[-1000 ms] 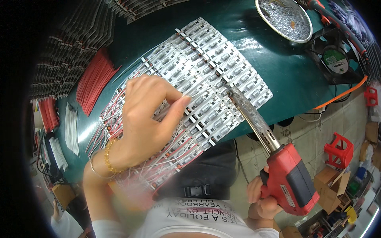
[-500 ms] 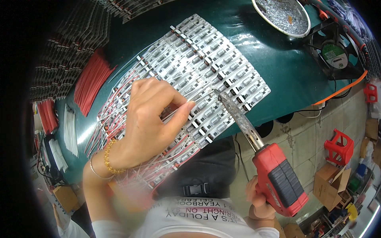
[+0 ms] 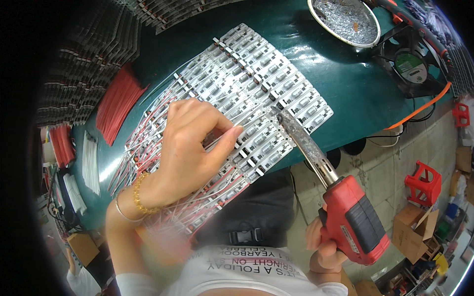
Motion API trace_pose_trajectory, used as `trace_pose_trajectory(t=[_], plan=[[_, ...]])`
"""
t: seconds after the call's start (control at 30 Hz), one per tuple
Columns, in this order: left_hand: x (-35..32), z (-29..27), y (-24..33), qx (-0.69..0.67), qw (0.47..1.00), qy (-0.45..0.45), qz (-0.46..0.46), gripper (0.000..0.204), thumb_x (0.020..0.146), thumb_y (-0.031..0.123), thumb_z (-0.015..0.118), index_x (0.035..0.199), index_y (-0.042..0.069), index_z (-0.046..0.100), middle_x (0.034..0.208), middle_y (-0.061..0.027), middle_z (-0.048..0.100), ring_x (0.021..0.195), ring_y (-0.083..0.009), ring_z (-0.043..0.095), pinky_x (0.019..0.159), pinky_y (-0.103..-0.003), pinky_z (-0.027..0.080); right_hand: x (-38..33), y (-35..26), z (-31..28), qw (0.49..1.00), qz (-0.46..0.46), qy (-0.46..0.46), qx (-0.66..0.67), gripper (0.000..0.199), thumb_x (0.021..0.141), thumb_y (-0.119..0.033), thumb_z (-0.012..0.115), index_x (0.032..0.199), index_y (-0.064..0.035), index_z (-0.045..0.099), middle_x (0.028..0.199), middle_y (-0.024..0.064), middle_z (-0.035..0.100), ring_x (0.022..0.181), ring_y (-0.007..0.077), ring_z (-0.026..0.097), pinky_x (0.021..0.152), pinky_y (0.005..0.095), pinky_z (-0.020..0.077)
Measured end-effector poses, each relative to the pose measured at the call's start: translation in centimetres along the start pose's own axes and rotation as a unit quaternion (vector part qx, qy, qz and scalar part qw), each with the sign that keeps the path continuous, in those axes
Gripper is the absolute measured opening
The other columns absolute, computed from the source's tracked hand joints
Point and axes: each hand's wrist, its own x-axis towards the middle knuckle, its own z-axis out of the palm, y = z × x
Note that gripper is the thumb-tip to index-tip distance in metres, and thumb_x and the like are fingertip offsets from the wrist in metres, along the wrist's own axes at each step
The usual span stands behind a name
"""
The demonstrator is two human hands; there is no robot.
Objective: The person solders connecting wires to multiple LED strips laid out in a plastic tray, using a soldering iron and solder wire.
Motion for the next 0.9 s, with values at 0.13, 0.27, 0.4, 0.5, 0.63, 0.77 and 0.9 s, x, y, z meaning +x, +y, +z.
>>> trace_pose_trajectory(t=[0.13, 0.27, 0.4, 0.5, 0.63, 0.77, 0.9], plan=[[0.5, -0.4, 0.0, -0.011, 0.999, 0.034, 0.031, 0.016, 0.073, 0.009, 0.07, 0.066, 0.007, 0.056, 0.062, -0.0029, 0.054, 0.061, -0.0205, 0.052, 0.074, -0.034, 0.035, -0.2, 0.2, -0.3, 0.999, -0.01, 0.012, 0.032, 0.08, 0.084, -0.056, 0.055, 0.127, 0.0084, 0.036, 0.046, -0.0018, 0.043, 0.036, 0.0096, 0.042, 0.039, 0.0234, 0.0375], [0.2, -1.2, 0.8, -0.111, 0.993, 0.042, -0.001, 0.016, 0.074, 0.009, 0.07, 0.065, 0.007, 0.058, 0.059, -0.0026, 0.055, 0.057, -0.0191, 0.052, 0.073, -0.033, 0.035, -0.6, -0.1, -0.7, 0.999, -0.015, 0.016, 0.043, 0.079, 0.085, -0.057, 0.053, 0.128, 0.0073, 0.035, 0.046, -0.0018, 0.042, 0.036, 0.0098, 0.041, 0.039, 0.0232, 0.0367], [-0.1, -0.2, 1.3, -0.099, 0.993, -0.033, -0.059, 0.017, 0.077, 0.009, 0.067, 0.065, 0.007, 0.054, 0.06, -0.0029, 0.054, 0.056, -0.0208, 0.05, 0.07, -0.035, 0.033, -1.4, -0.8, -0.8, 0.994, 0.051, 0.082, 0.052, 0.091, 0.072, -0.063, 0.063, 0.124, 0.0079, 0.038, 0.048, -0.0021, 0.042, 0.039, 0.0106, 0.042, 0.042, 0.0242, 0.0351], [-0.3, 0.6, 1.4, -0.039, 0.999, -0.002, 0.004, 0.018, 0.078, 0.009, 0.066, 0.068, 0.007, 0.052, 0.062, -0.0033, 0.052, 0.057, -0.0215, 0.049, 0.07, -0.036, 0.033, -1.6, -0.8, -0.8, 0.995, 0.048, 0.084, 0.038, 0.091, 0.072, -0.065, 0.062, 0.123, 0.0075, 0.039, 0.048, -0.0022, 0.042, 0.039, 0.0107, 0.042, 0.041, 0.0241, 0.0346], [-0.4, 0.9, 1.3, -0.013, 1.0, 0.005, 0.009, 0.017, 0.079, 0.009, 0.065, 0.07, 0.008, 0.05, 0.063, -0.0033, 0.051, 0.059, -0.0217, 0.049, 0.07, -0.036, 0.033, -1.1, -0.3, -1.3, 0.999, 0.02, 0.013, 0.025, 0.08, 0.083, -0.06, 0.054, 0.124, 0.0063, 0.037, 0.048, -0.0007, 0.044, 0.037, 0.0111, 0.043, 0.04, 0.0237, 0.038], [-0.6, 1.1, 1.2, 0.019, 1.0, 0.008, 0.022, 0.017, 0.078, 0.009, 0.065, 0.072, 0.007, 0.05, 0.064, -0.0044, 0.051, 0.06, -0.0222, 0.049, 0.071, -0.037, 0.034, -1.2, -0.1, -1.2, 0.999, 0.031, 0.021, 0.003, 0.079, 0.081, -0.06, 0.056, 0.121, 0.006, 0.039, 0.048, -0.0002, 0.044, 0.037, 0.0118, 0.044, 0.04, 0.0241, 0.0381], [-0.6, 1.3, 1.1, 0.039, 0.998, 0.011, 0.039, 0.016, 0.078, 0.01, 0.064, 0.073, 0.007, 0.05, 0.064, -0.0055, 0.05, 0.06, -0.0226, 0.049, 0.07, -0.037, 0.035, -1.4, -0.2, -0.5, 0.999, 0.033, 0.037, -0.006, 0.072, 0.08, -0.056, 0.06, 0.115, 0.0047, 0.043, 0.049, 0.0009, 0.046, 0.038, 0.0124, 0.045, 0.041, 0.0246, 0.039]])
